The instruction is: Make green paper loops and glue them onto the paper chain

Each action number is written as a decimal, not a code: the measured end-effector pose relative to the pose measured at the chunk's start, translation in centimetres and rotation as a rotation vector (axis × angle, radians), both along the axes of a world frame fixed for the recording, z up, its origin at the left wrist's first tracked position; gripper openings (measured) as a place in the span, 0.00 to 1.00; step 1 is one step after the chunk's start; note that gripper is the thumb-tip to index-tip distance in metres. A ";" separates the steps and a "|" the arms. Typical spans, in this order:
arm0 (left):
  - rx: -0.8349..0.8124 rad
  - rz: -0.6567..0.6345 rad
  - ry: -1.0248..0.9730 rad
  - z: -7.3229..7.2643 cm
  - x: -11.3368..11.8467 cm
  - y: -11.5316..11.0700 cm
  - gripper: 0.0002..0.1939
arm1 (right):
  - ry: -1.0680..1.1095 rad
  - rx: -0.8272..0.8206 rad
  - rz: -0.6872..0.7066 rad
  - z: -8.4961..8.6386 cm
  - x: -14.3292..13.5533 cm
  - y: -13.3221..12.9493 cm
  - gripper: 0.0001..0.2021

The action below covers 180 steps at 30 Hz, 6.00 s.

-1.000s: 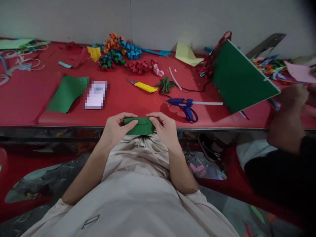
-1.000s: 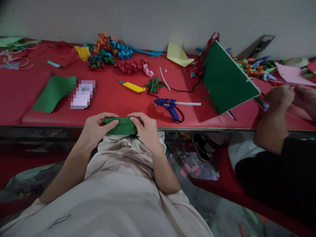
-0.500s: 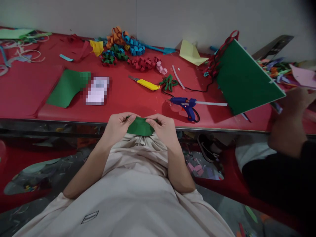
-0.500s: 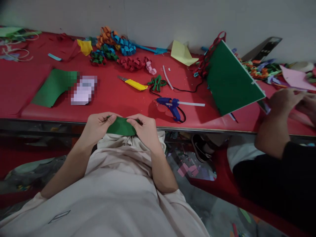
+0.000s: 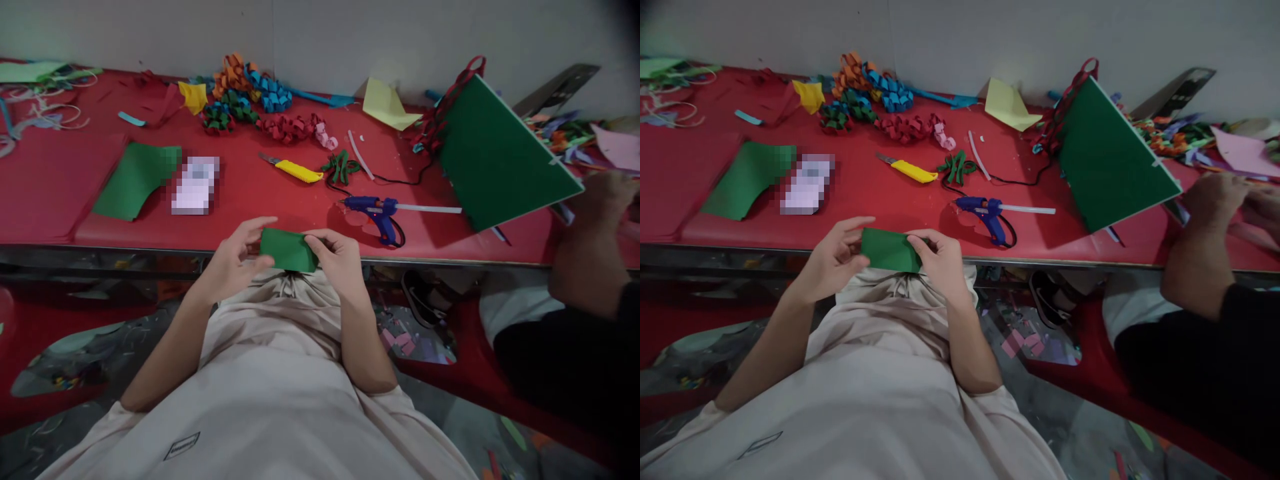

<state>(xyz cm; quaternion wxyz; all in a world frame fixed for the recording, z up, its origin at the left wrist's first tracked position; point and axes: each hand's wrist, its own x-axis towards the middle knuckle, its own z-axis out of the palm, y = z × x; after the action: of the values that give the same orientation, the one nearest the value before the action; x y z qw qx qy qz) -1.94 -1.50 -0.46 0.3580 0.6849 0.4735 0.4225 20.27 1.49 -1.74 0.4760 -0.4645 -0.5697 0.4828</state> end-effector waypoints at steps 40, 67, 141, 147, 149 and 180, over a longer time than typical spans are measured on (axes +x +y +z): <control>-0.080 0.260 -0.015 0.9 2.0 0.3 0.11 | -0.053 0.060 0.086 0.5 -0.6 -0.6 0.09; 0.413 0.111 0.112 -0.3 0.7 0.0 0.08 | 0.120 -0.127 0.099 0.8 -0.5 -0.5 0.12; 0.050 0.487 -0.092 0.3 4.3 0.1 0.28 | 0.144 0.010 0.112 0.7 -0.4 -0.4 0.22; -0.156 0.379 -0.312 0.0 3.8 0.4 0.27 | 0.172 -0.018 0.037 0.5 -1.0 -0.3 0.16; -0.225 0.340 -0.351 0.0 3.7 0.3 0.24 | 0.176 -0.029 0.032 0.6 -1.0 -0.4 0.16; -0.264 0.298 -0.289 0.3 3.5 0.2 0.15 | 0.186 -0.119 0.176 0.3 -0.2 -0.1 0.16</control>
<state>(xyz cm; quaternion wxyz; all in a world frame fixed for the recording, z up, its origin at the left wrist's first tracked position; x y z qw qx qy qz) 1.56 -1.29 -0.14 0.4422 0.4871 0.5644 0.4986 20.04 1.35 -1.39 0.4541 -0.3934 -0.5322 0.5965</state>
